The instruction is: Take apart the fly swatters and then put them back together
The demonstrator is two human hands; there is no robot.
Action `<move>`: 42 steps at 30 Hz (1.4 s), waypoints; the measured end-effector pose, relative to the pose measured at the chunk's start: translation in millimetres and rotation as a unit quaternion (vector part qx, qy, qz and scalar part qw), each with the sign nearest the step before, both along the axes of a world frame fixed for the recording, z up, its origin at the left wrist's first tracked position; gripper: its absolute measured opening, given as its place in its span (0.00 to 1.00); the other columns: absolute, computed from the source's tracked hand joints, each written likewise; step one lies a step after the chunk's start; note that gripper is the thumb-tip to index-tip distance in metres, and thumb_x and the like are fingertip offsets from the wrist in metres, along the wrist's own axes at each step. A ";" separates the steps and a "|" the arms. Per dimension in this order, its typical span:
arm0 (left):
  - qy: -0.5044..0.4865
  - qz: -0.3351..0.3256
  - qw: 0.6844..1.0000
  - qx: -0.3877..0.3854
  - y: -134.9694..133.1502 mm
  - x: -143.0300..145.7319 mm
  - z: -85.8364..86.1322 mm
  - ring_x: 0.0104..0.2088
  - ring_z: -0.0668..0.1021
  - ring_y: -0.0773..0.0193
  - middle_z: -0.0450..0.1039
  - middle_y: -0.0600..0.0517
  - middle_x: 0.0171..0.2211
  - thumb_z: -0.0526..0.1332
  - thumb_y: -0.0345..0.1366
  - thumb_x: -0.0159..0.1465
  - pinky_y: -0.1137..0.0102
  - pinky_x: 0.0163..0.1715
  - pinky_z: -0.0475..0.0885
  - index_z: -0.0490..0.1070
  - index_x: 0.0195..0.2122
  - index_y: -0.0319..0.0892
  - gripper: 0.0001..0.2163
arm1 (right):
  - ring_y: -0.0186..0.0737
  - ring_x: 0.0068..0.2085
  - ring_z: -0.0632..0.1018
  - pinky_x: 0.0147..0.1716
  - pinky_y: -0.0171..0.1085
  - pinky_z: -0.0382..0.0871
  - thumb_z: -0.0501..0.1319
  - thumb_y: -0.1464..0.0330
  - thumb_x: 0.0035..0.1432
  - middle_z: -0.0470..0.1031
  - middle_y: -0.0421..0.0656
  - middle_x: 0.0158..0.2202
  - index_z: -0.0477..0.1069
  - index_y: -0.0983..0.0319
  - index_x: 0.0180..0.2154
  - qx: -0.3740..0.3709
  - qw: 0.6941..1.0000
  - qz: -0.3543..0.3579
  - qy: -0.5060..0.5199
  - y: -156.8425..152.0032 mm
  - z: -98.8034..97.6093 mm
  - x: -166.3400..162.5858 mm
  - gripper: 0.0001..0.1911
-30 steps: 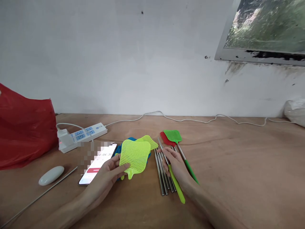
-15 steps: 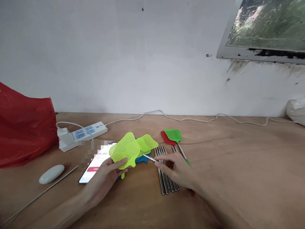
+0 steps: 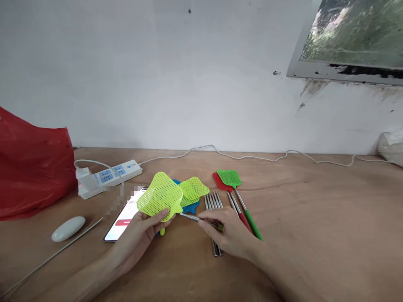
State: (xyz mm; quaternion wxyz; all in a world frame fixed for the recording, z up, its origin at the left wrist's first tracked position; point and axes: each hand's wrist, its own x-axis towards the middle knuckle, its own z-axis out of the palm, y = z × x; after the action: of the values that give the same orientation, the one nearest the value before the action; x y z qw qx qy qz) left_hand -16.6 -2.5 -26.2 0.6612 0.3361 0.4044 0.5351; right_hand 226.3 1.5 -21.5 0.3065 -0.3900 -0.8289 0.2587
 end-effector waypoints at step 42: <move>0.111 0.017 0.993 0.035 -2.5 5.1 2.1 0.37 0.82 0.56 0.82 0.49 0.37 0.78 0.40 0.48 0.67 0.36 0.78 0.78 0.46 0.43 0.24 | 0.37 0.24 0.70 0.26 0.35 0.59 0.50 0.59 0.72 0.71 0.40 0.22 0.77 0.59 0.35 0.074 0.996 -0.029 -0.032 -6.5 -11.4 -5.6 0.21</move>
State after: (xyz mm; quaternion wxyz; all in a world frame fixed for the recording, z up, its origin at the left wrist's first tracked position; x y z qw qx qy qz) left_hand -11.6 -5.0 -24.0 0.5909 0.4094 0.4618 0.5196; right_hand 220.7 -5.0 -32.8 0.3156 -0.3980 -0.8434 0.1752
